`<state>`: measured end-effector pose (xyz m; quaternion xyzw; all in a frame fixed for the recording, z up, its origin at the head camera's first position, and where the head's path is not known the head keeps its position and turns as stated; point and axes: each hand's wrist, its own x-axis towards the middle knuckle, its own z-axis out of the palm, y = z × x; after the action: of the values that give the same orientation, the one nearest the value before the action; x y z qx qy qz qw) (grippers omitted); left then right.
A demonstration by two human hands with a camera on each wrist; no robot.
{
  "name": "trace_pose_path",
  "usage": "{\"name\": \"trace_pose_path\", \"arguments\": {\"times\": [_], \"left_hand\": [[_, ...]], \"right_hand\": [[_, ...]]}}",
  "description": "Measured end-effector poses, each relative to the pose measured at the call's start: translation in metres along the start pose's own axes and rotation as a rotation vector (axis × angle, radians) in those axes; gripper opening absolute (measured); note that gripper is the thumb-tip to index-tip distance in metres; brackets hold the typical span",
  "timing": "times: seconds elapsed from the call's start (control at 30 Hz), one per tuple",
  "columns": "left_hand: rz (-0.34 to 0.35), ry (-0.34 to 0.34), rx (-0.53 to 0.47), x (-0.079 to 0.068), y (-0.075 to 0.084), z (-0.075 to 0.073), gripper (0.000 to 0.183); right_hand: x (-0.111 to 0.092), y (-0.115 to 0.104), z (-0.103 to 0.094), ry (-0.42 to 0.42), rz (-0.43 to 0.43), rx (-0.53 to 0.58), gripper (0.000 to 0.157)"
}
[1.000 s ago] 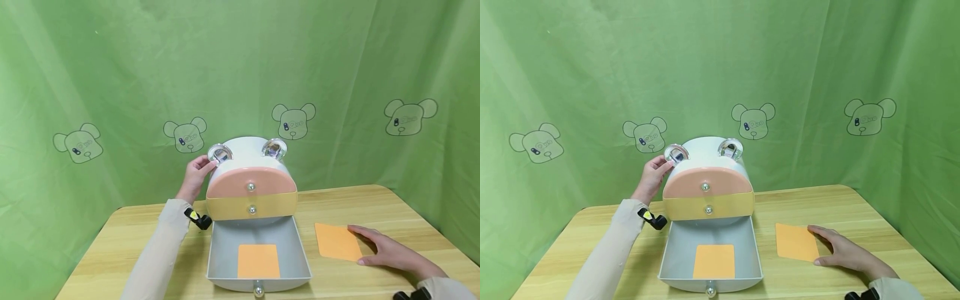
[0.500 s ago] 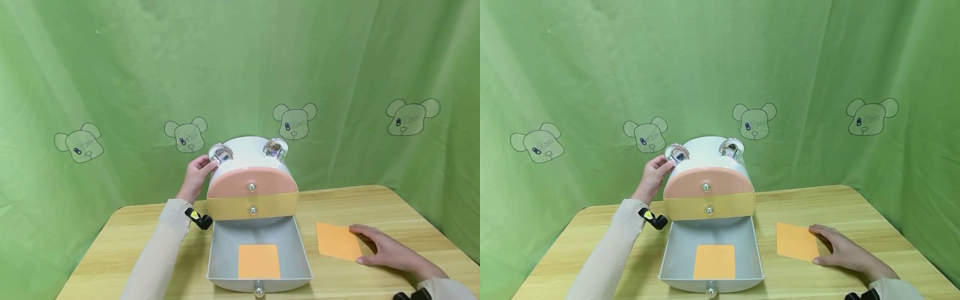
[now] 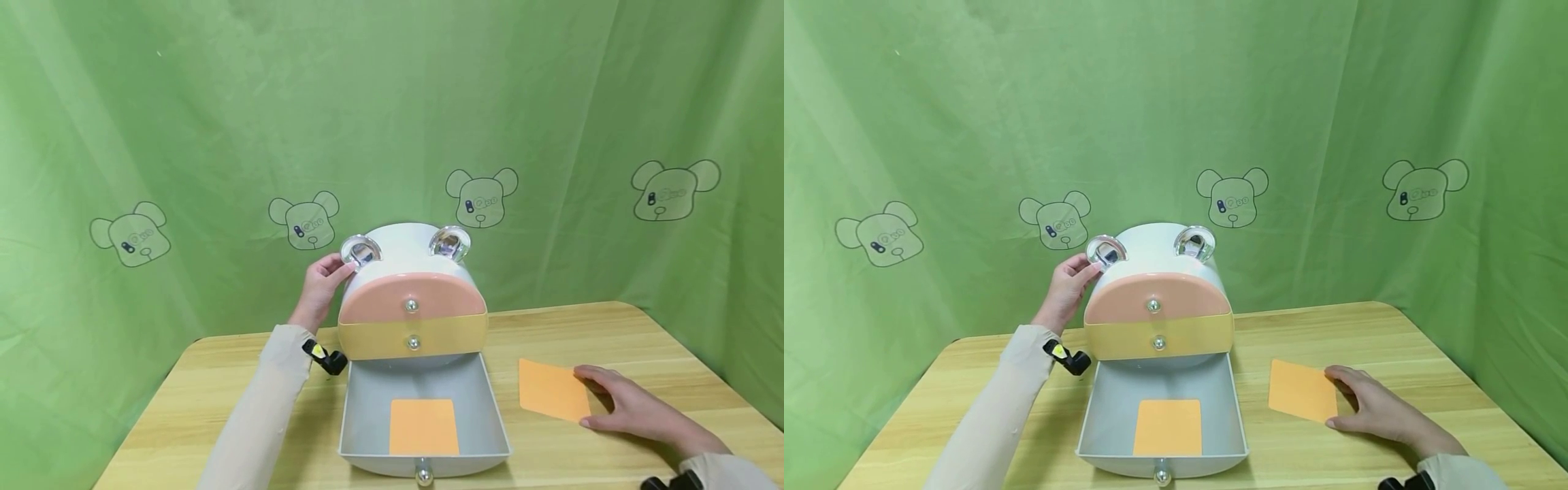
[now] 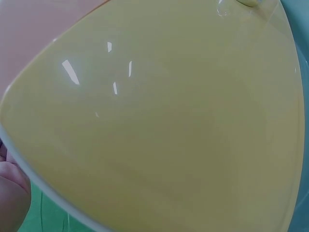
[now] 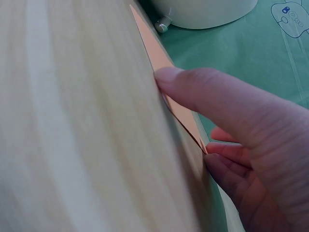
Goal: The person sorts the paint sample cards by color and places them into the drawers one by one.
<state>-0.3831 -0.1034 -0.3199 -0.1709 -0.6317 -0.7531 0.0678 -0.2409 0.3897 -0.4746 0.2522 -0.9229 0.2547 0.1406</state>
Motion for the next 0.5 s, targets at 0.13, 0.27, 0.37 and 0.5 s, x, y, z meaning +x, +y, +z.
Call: {"name": "trace_pose_path", "arguments": {"times": [0.13, 0.27, 0.37, 0.5], "left_hand": [[0.000, 0.004, -0.003, -0.0001, -0.0002, -0.0001, 0.016], [0.002, 0.009, -0.002, -0.0004, 0.0000, 0.0004, 0.015], [0.004, 0.005, 0.001, -0.0004, 0.0004, 0.0004, 0.015], [0.005, -0.005, -0.008, 0.0003, -0.0002, -0.0004, 0.016]], "right_hand": [[0.0001, -0.0008, -0.0008, -0.004, 0.018, -0.001, 0.077], [0.0006, -0.0017, -0.0019, -0.011, 0.033, -0.003, 0.078], [0.0016, -0.0029, -0.0035, -0.024, 0.050, 0.000, 0.078], [0.0034, -0.0046, -0.0058, -0.041, 0.075, 0.008, 0.079]]}}
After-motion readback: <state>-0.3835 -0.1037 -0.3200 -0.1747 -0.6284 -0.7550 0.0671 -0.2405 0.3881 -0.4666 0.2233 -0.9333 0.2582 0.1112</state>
